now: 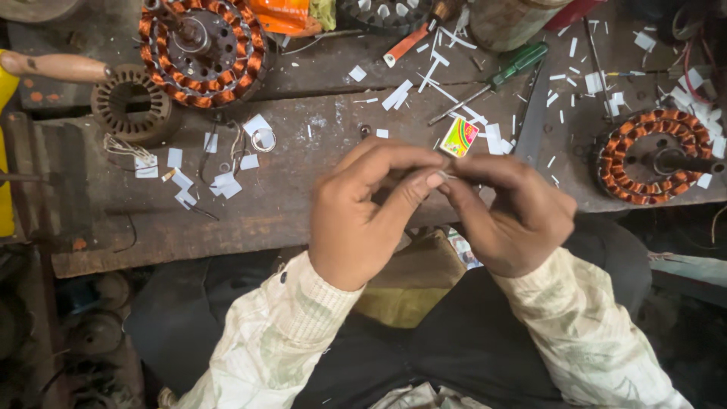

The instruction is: The person inserts small white insulating strips into the slots of a copper-wound motor armature. They use shears to cut the strips to size and place them between the copper windings. The person repeats this process for multiple slots on the armature.

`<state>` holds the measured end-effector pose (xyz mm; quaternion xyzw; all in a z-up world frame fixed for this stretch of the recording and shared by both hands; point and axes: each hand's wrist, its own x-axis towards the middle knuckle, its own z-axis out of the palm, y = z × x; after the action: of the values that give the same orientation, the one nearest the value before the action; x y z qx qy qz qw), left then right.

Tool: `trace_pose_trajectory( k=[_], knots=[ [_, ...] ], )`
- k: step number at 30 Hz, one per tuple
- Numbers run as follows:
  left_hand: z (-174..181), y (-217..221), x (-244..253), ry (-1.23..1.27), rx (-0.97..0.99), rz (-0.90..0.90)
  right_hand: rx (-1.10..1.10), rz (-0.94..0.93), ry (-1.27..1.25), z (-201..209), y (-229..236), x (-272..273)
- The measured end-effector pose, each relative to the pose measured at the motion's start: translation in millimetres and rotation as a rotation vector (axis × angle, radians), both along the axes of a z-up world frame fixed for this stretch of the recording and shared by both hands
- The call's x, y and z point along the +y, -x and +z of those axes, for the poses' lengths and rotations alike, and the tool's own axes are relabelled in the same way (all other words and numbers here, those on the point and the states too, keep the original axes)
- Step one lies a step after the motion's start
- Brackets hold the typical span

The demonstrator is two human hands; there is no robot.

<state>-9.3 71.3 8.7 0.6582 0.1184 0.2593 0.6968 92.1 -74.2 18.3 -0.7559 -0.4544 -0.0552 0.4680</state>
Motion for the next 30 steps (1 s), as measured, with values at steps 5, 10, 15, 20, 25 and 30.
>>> trace_pose_trajectory(
  k=[5, 10, 15, 20, 25, 30],
  knots=[
    [3.8, 6.5, 8.5, -0.126, -0.020, -0.039, -0.146, 0.098, 0.039, 16.6, -0.7, -1.2],
    [2.2, 3.3, 4.0, -0.008, 0.077, -0.008, -0.276, 0.174, 0.135, 22.6, -6.7, -2.6],
    [-7.7, -2.7, -6.9, 0.287, 0.131, 0.049, -0.225, 0.118, 0.102, 6.0, -5.9, 1.3],
    [-13.9, -0.8, -12.1, 0.292, 0.047, 0.100, 0.221, 0.141, 0.035, -4.9, -14.5, 0.0],
    [-13.2, -1.5, -17.8, 0.115, 0.003, 0.135, 0.358, 0.095, 0.005, -10.2, -6.1, -2.6],
    [-11.8, 1.0, -22.8, -0.344, 0.019, 0.281, 0.742, 0.088, -0.068, -16.9, 1.4, -4.0]
  ],
)
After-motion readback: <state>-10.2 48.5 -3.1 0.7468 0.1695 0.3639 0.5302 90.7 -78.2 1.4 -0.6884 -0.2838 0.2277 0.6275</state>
